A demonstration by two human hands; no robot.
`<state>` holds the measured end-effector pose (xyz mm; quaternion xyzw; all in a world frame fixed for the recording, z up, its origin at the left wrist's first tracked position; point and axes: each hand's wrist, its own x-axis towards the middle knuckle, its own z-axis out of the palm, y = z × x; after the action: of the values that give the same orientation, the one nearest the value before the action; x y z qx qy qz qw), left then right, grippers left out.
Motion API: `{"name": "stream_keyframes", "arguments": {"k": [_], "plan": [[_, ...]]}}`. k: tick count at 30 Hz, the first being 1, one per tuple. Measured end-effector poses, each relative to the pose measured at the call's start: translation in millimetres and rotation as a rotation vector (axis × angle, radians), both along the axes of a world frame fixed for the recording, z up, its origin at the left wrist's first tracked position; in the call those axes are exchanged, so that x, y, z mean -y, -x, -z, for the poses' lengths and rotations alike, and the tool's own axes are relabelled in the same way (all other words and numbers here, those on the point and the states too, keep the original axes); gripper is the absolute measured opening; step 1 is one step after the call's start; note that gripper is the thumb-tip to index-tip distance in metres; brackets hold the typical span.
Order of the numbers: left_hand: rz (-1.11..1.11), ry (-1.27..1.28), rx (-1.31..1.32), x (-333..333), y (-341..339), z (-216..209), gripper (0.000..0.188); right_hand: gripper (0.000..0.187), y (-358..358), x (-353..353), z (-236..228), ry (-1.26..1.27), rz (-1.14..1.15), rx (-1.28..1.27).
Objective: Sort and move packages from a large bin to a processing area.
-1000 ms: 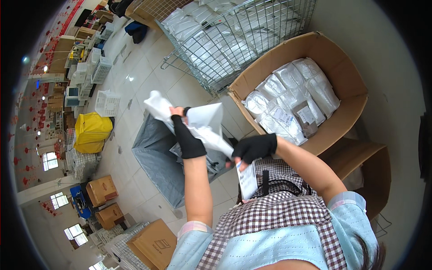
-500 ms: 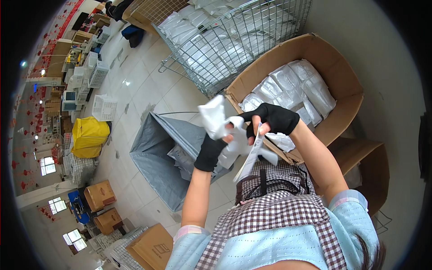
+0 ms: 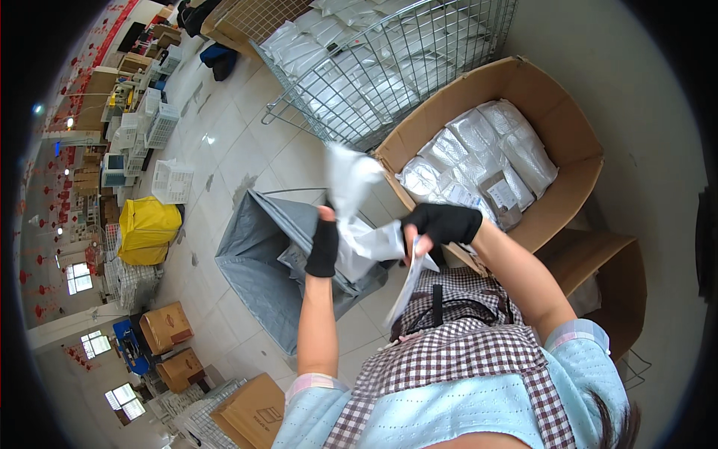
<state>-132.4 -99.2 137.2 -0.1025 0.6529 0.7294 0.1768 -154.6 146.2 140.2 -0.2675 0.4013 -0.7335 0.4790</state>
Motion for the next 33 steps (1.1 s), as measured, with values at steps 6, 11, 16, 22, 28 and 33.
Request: {"name": "stream_keyframes", "arguments": {"k": [6, 11, 16, 22, 28, 33], "plan": [[0.426, -0.145, -0.035, -26, -19, 12, 0.058, 0.024, 30, -6, -6, 0.015, 0.071, -0.002], [-0.201, -0.315, 0.101, -16, -18, -3, 0.048, 0.024, 31, -43, 2, 0.118, 0.251, 0.224], [-0.302, -0.49, -0.031, -25, -9, -11, 0.048, 0.023, 21, -3, 24, -0.199, 0.103, -0.039], [0.052, -1.443, 0.026, 5, 23, 1, 0.022, 0.019, -19, 56, 16, -0.134, -0.203, -0.06], [-0.208, -0.891, -0.102, -6, 20, -2, 0.023, 0.023, -10, 41, -1, 0.062, 0.143, 0.114], [-0.299, -0.439, -0.005, -47, -4, 6, 0.033, 0.045, 7, 35, -19, 0.251, 0.158, 0.151]]}}
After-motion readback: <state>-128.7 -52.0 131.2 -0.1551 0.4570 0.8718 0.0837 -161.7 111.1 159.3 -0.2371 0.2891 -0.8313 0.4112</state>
